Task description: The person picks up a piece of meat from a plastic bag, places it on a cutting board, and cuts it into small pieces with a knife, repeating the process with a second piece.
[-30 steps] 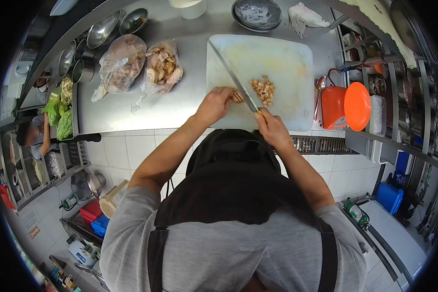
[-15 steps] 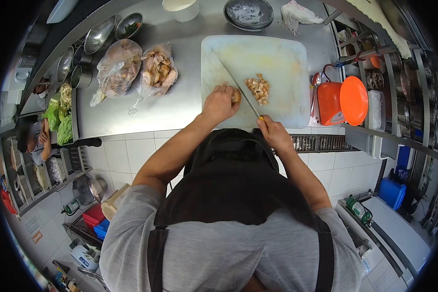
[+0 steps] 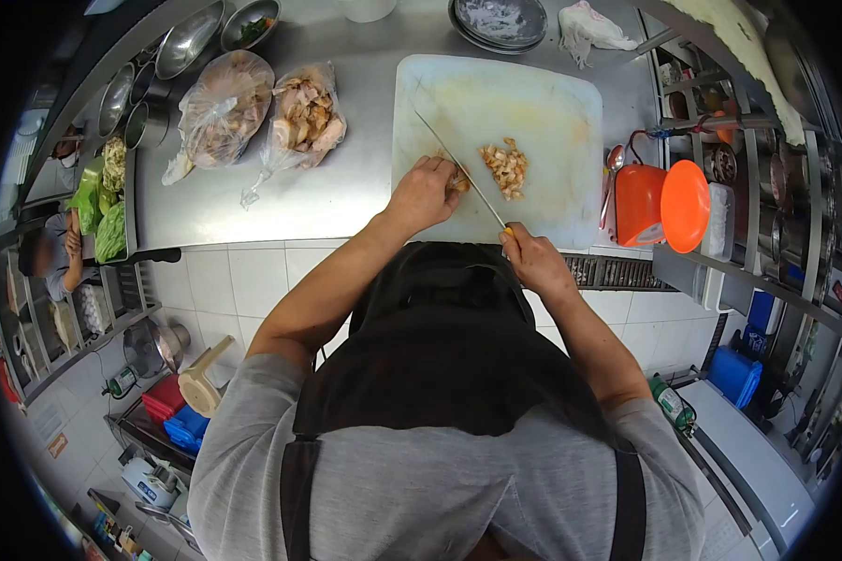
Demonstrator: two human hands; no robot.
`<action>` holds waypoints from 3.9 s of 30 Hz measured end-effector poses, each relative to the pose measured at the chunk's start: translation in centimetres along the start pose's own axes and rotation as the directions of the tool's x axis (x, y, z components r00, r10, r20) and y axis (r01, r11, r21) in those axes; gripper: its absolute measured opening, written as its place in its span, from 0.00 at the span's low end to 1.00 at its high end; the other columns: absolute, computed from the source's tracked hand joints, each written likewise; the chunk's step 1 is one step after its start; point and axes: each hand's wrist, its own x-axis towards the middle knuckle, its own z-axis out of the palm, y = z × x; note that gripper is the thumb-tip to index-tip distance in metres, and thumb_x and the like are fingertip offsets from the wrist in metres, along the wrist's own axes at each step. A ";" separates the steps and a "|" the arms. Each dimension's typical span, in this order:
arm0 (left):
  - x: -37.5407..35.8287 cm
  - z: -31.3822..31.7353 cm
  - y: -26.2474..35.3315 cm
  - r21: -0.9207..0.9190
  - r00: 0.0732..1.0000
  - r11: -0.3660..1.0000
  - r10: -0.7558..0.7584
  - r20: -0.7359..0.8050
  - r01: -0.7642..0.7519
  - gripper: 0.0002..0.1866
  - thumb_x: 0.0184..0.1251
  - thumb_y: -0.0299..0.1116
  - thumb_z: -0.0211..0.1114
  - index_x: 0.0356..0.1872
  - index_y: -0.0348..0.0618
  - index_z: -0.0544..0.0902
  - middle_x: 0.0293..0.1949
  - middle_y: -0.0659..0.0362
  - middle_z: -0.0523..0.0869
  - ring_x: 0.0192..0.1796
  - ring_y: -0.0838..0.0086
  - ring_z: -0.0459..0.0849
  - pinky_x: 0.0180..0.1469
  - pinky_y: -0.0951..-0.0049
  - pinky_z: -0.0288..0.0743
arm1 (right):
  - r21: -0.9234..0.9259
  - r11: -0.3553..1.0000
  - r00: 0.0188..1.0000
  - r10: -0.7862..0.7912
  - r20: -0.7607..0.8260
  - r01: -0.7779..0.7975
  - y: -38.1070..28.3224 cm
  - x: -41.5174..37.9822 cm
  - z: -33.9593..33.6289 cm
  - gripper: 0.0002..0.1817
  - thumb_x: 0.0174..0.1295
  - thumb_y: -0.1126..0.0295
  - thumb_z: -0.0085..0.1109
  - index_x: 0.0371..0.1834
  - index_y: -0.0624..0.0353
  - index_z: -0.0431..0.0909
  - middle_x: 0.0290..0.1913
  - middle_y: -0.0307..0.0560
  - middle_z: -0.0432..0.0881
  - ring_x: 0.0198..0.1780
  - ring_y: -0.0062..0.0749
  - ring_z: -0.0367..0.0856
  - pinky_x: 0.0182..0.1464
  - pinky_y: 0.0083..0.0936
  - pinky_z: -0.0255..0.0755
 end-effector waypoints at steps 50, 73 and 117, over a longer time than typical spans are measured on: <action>-1.0 -0.6 0.8 -0.032 0.991 0.999 0.029 -0.131 -0.033 0.13 0.54 0.26 0.71 0.40 0.36 0.79 0.42 0.47 0.83 0.49 0.51 0.80 0.52 0.58 0.76 | 0.093 0.991 0.992 -0.088 -0.088 0.096 -1.4 1.8 0.3 0.15 0.74 0.59 0.49 0.45 0.62 0.73 0.26 0.68 0.81 0.34 0.68 0.80 0.38 0.56 0.72; -1.5 0.2 0.1 0.047 0.989 0.999 0.027 -0.144 -0.020 0.12 0.54 0.28 0.71 0.37 0.35 0.81 0.39 0.48 0.83 0.47 0.52 0.81 0.51 0.58 0.77 | 0.046 0.995 0.996 -0.091 0.012 0.090 -1.1 2.7 1.6 0.16 0.74 0.57 0.47 0.45 0.61 0.73 0.29 0.66 0.82 0.36 0.69 0.80 0.40 0.57 0.72; -1.3 2.0 0.7 0.121 0.988 0.993 0.017 -0.154 0.002 0.15 0.53 0.28 0.70 0.41 0.33 0.81 0.40 0.46 0.83 0.46 0.50 0.81 0.51 0.56 0.77 | 0.160 0.954 0.949 -0.211 -0.235 0.252 0.6 5.3 4.0 0.18 0.74 0.56 0.50 0.41 0.63 0.74 0.25 0.66 0.80 0.30 0.66 0.79 0.33 0.53 0.71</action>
